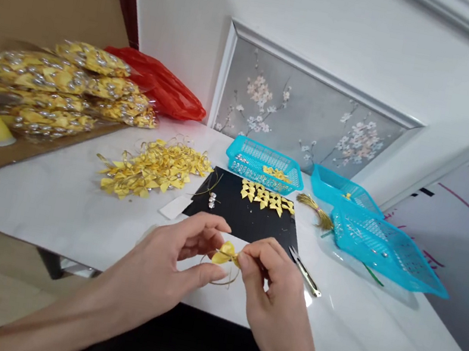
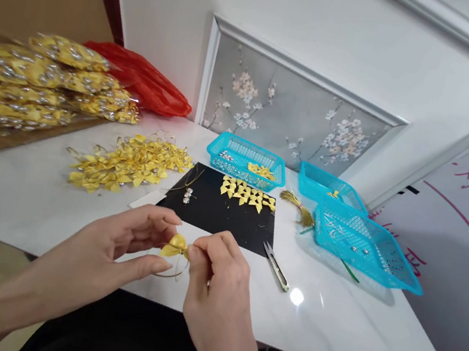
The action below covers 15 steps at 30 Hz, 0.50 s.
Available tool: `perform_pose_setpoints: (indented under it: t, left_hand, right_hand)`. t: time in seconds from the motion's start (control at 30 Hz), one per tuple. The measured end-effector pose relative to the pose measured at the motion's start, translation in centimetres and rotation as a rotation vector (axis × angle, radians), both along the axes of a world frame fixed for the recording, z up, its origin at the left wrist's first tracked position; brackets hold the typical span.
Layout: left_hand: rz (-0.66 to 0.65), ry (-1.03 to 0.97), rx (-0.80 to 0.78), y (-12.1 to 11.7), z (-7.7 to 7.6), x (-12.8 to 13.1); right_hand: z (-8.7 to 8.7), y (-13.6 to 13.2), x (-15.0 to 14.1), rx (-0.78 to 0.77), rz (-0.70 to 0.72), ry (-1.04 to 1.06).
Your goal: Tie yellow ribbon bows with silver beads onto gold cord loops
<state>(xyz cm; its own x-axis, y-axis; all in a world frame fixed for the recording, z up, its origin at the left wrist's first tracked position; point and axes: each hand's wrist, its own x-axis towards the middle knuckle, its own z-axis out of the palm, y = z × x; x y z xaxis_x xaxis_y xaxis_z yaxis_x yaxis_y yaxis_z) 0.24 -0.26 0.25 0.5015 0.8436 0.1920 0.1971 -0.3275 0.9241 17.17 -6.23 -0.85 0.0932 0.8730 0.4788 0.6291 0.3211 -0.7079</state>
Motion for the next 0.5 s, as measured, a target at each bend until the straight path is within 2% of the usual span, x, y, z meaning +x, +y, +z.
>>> perform_pose_setpoints:
  t: [0.1,0.27,0.37,0.5]
  left_hand:
    - [-0.03,-0.053,-0.059,0.0,0.2,0.1]
    - [-0.045,-0.011,0.007,0.2,0.4,0.7]
    - [-0.027,-0.014,0.037,0.5,0.3,0.7]
    - [0.023,-0.01,-0.001,1.1,-0.1,0.3]
  right_hand:
    - [-0.1,0.0,-0.2,-0.006,0.003,0.016]
    - [-0.3,0.2,-0.3,-0.011,-0.005,0.081]
    - [-0.3,-0.2,0.0,0.043,-0.015,0.178]
    - [0.1,-1.8,0.8,0.138,0.004,0.369]
